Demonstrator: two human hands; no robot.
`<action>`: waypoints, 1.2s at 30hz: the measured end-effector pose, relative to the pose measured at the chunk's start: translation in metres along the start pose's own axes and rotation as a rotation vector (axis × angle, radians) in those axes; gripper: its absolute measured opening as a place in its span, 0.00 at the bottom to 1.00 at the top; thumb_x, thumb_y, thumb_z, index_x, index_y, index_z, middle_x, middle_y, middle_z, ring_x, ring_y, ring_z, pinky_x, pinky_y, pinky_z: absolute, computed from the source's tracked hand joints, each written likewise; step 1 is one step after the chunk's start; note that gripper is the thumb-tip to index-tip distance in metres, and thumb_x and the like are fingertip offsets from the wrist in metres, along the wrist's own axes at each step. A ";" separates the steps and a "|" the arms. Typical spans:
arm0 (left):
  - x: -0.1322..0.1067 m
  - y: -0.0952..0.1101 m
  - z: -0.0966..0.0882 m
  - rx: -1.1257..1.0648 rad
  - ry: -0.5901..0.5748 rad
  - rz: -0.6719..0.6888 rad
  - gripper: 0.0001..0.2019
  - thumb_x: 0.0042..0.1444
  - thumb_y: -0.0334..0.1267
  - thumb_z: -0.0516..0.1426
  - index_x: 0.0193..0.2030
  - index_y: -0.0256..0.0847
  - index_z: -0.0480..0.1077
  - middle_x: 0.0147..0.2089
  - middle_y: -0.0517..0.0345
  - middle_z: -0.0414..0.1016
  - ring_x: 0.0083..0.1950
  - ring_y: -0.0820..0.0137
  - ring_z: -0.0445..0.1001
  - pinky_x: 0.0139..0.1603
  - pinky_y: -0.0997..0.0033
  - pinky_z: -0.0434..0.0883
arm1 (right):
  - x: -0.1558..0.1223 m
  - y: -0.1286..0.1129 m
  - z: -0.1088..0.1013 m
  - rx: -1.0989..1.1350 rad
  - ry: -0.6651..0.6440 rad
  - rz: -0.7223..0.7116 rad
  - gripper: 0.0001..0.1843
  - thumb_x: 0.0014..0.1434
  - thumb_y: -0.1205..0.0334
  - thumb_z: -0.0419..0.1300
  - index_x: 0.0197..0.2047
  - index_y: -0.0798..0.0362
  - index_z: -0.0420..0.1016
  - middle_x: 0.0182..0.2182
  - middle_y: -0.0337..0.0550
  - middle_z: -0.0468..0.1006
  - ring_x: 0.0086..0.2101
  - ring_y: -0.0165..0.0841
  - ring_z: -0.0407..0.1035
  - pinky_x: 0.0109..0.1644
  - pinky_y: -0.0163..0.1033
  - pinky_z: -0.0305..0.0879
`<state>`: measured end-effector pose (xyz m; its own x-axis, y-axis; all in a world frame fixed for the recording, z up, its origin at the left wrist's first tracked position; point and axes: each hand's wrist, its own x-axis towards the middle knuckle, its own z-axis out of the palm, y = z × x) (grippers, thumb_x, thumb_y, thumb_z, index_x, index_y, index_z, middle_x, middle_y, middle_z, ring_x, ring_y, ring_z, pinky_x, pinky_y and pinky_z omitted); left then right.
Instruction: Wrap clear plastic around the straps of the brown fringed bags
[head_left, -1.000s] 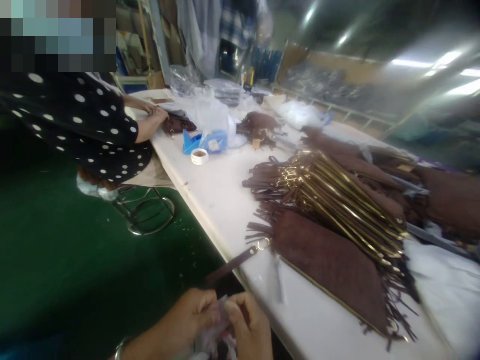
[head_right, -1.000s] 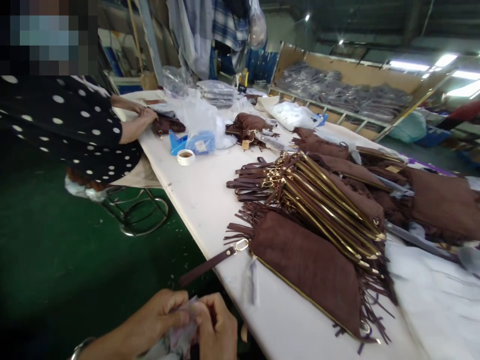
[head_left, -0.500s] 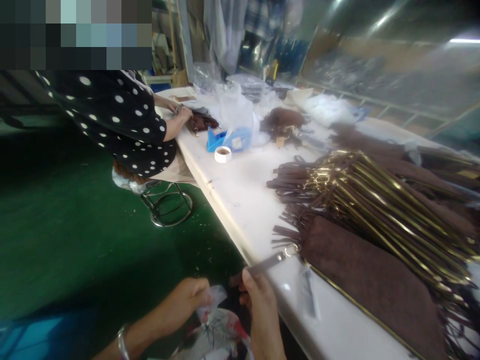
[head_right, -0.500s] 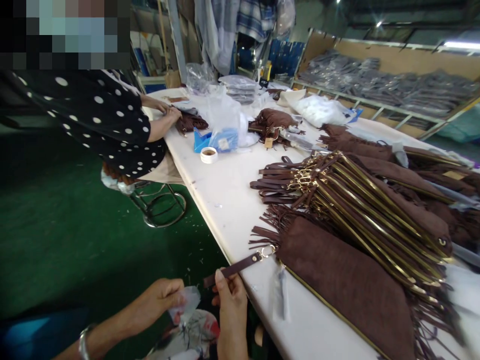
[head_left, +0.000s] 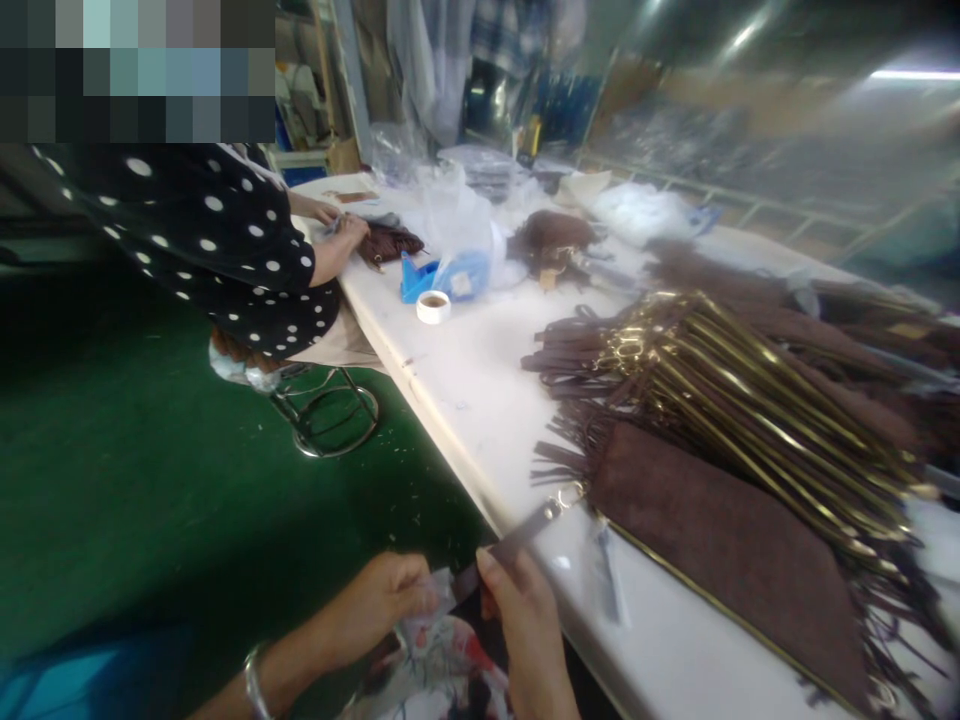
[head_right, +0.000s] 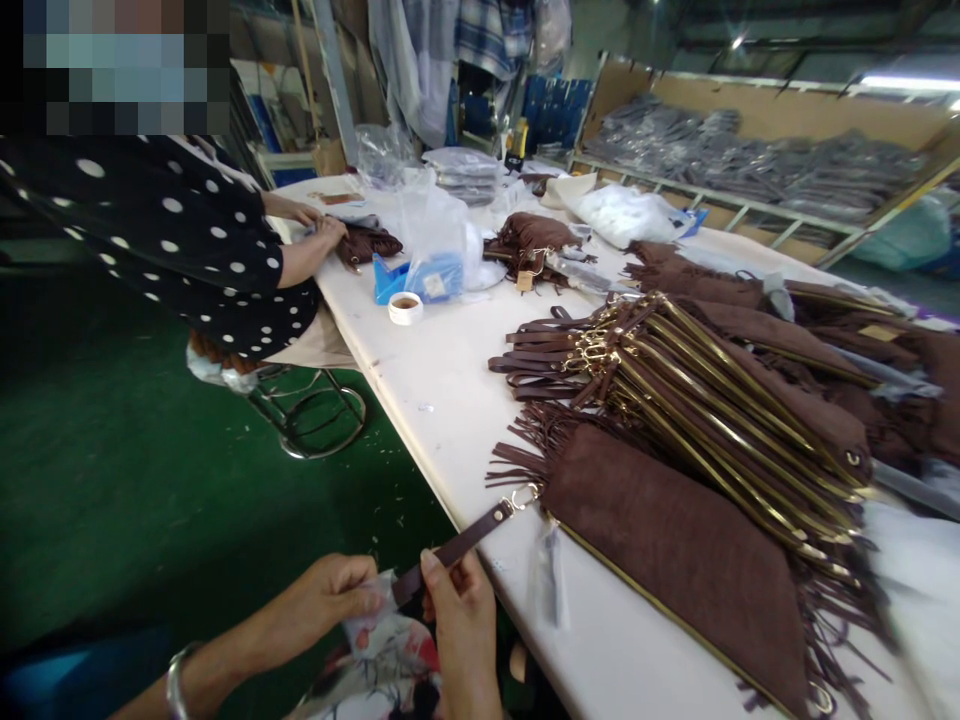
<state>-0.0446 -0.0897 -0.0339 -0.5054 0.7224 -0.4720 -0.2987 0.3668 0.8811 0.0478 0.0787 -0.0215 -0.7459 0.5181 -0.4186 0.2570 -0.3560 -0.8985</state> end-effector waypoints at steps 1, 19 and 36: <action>0.000 0.000 0.000 0.002 0.000 -0.002 0.19 0.56 0.51 0.60 0.30 0.36 0.67 0.27 0.59 0.70 0.27 0.71 0.68 0.27 0.76 0.61 | 0.000 -0.001 0.000 -0.011 0.006 -0.006 0.19 0.54 0.47 0.66 0.32 0.55 0.72 0.19 0.31 0.63 0.21 0.25 0.57 0.24 0.30 0.53; -0.001 0.015 0.005 0.170 -0.059 0.033 0.17 0.56 0.50 0.59 0.28 0.37 0.66 0.26 0.65 0.61 0.28 0.73 0.57 0.28 0.76 0.56 | 0.002 0.002 0.002 0.018 0.022 0.008 0.20 0.54 0.46 0.65 0.38 0.56 0.73 0.23 0.33 0.66 0.23 0.26 0.59 0.26 0.31 0.57; 0.010 0.018 0.037 -0.389 0.014 -0.001 0.23 0.48 0.55 0.65 0.33 0.32 0.72 0.28 0.49 0.76 0.26 0.67 0.72 0.28 0.72 0.64 | 0.000 -0.005 -0.005 -0.023 0.092 0.026 0.23 0.46 0.44 0.69 0.34 0.56 0.78 0.20 0.36 0.71 0.21 0.27 0.59 0.23 0.30 0.57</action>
<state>-0.0248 -0.0543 -0.0218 -0.5156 0.7129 -0.4753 -0.5825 0.1152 0.8046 0.0495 0.0843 -0.0176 -0.6794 0.5784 -0.4515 0.2907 -0.3528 -0.8894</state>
